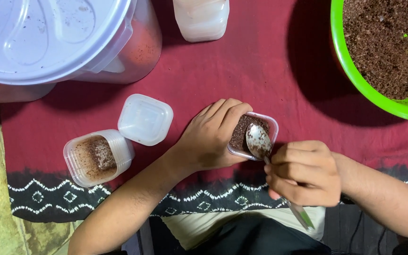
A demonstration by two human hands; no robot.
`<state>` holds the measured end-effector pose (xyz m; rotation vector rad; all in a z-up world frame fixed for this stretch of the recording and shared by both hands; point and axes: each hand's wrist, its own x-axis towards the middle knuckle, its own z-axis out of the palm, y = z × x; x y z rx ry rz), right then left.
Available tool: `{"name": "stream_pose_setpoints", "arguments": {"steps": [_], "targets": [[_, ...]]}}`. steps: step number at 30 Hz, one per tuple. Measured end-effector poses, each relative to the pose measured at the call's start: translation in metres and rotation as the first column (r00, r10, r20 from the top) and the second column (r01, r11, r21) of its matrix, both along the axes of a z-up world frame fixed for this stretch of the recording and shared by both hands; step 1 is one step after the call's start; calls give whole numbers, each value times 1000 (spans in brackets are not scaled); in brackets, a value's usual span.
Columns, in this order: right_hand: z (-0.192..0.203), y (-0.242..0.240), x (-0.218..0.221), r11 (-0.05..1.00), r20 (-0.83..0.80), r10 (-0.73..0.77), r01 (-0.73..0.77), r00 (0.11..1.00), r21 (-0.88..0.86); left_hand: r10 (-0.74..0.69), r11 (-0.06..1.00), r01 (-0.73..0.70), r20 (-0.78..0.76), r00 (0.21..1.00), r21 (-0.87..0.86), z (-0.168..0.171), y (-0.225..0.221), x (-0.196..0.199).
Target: Filling small plastic containers with a dark granular substance using a spoon and by dipping the containers into a large bowl.
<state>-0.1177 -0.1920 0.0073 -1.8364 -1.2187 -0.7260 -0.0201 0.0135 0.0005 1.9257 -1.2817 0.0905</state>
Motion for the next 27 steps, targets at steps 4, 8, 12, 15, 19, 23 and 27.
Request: {"name": "stream_pose_setpoints", "arguments": {"steps": [4, 8, 12, 15, 19, 23, 27], "targets": [[-4, -1, -7, 1000, -11, -12, 12, 1000, -6, 5, 1000, -5, 3, 1000, 9, -1, 2, 0], [-5, 5, -1, 995, 18, -103, 103, 994, -6, -6, 1000, 6, -6, 1000, 6, -2, 1, 1], [-4, 9, 4, 997, 46, -81, 82, 996, -16, -22, 1000, 22, -24, 999, 9, -5, 1, 1], [-6, 4, -2, 996, 28, -88, 89, 996, -10, -35, 999, 36, -24, 999, 17, -3, 2, 2], [-7, 8, 3, 996, 56, -92, 93, 994, -14, -36, 999, 37, -28, 999, 39, -9, 4, 1], [-6, 12, 8, 997, 52, -80, 80, 995, -6, -75, 996, 78, -81, 994, 37, -8, 4, 3], [-9, 5, 2, 994, -14, -105, 105, 994, 24, -101, 994, 104, -83, 991, 29, 1, 6, 4]]}}
